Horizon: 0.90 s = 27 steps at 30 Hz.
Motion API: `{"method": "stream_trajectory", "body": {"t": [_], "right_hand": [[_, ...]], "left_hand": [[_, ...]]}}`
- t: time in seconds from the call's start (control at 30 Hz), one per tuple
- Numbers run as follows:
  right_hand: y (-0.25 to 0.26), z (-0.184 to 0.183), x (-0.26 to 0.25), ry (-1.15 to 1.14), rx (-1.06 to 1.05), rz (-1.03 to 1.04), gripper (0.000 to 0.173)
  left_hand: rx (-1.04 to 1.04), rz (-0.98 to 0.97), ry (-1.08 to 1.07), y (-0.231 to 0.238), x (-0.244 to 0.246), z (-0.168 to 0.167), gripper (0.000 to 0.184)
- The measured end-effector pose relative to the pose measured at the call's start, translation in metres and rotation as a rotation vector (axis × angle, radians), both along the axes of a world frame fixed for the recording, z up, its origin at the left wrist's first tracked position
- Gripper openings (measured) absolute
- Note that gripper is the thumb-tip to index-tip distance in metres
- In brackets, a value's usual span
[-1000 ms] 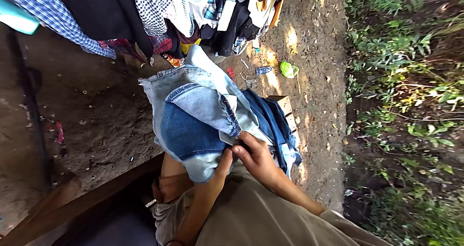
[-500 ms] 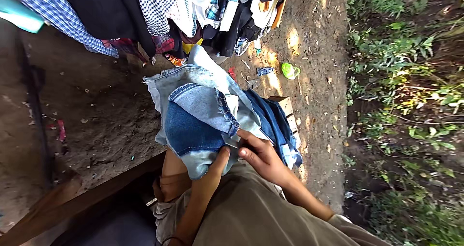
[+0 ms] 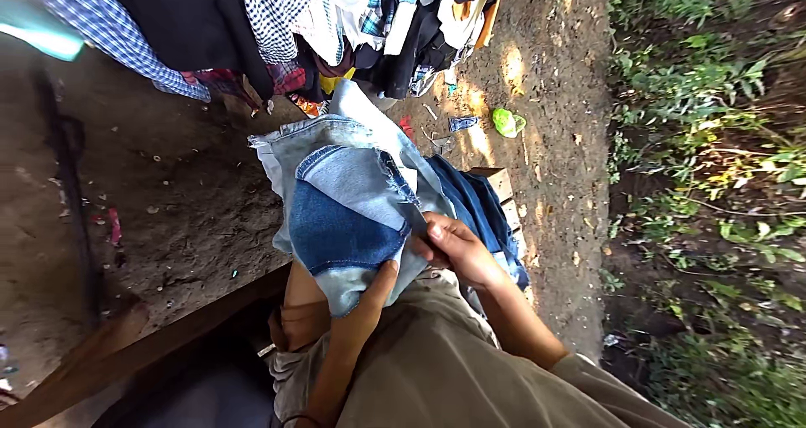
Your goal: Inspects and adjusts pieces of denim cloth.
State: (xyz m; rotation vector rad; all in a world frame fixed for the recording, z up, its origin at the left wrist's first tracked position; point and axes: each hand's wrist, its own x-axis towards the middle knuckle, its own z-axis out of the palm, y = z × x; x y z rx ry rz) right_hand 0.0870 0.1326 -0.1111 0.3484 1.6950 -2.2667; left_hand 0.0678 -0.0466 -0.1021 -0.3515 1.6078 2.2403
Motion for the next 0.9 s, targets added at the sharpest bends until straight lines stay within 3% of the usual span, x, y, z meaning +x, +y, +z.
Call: {"method": "stream_trajectory", "body": {"t": [0.07,0.13,0.2,0.27,0.33,0.4,0.47,0.53,0.6,0.7,0.8,0.9], "right_hand": [[-0.001,0.005,0.002,-0.058,-0.118,0.005,0.038],[-0.004,0.006,0.005,-0.037,-0.086,-0.002,0.043],[-0.008,0.003,0.009,0.085,0.132,0.016,0.051],[-0.011,-0.004,0.012,0.229,0.444,0.019,0.046],[-0.013,-0.007,0.011,0.287,0.528,-0.035,0.038],[-0.016,-0.001,0.007,0.092,0.232,-0.127,0.03],[-0.013,0.004,0.001,-0.184,-0.142,-0.146,0.038],[-0.009,0.003,0.0,-0.273,-0.282,-0.104,0.042],[-0.009,0.002,0.002,-0.203,-0.16,-0.069,0.04],[-0.011,0.001,0.006,0.055,0.266,-0.163,0.032],[-0.004,0.003,0.011,0.311,0.585,-0.168,0.05],[-0.004,0.011,0.016,0.498,0.797,-0.079,0.052]], "left_hand": [[-0.027,0.02,-0.045,0.005,-0.005,0.008,0.018],[-0.046,0.031,-0.108,0.007,-0.008,0.015,0.015],[-0.052,0.041,-0.11,0.007,-0.007,0.014,0.019],[0.04,0.055,-0.032,0.0,0.002,-0.01,0.025],[0.063,0.04,0.001,-0.002,0.005,-0.018,0.026],[-0.035,0.043,-0.043,0.004,-0.001,0.002,0.026],[-0.084,0.05,-0.083,0.007,-0.006,0.014,0.026],[-0.069,0.071,-0.126,0.007,-0.009,0.015,0.023],[-0.027,0.105,-0.163,0.008,-0.008,0.007,0.018],[0.067,0.134,-0.122,0.007,0.001,-0.02,0.015],[0.074,0.142,-0.095,0.013,0.001,-0.02,0.016],[0.105,0.117,-0.019,0.013,0.002,-0.022,0.015]]}}
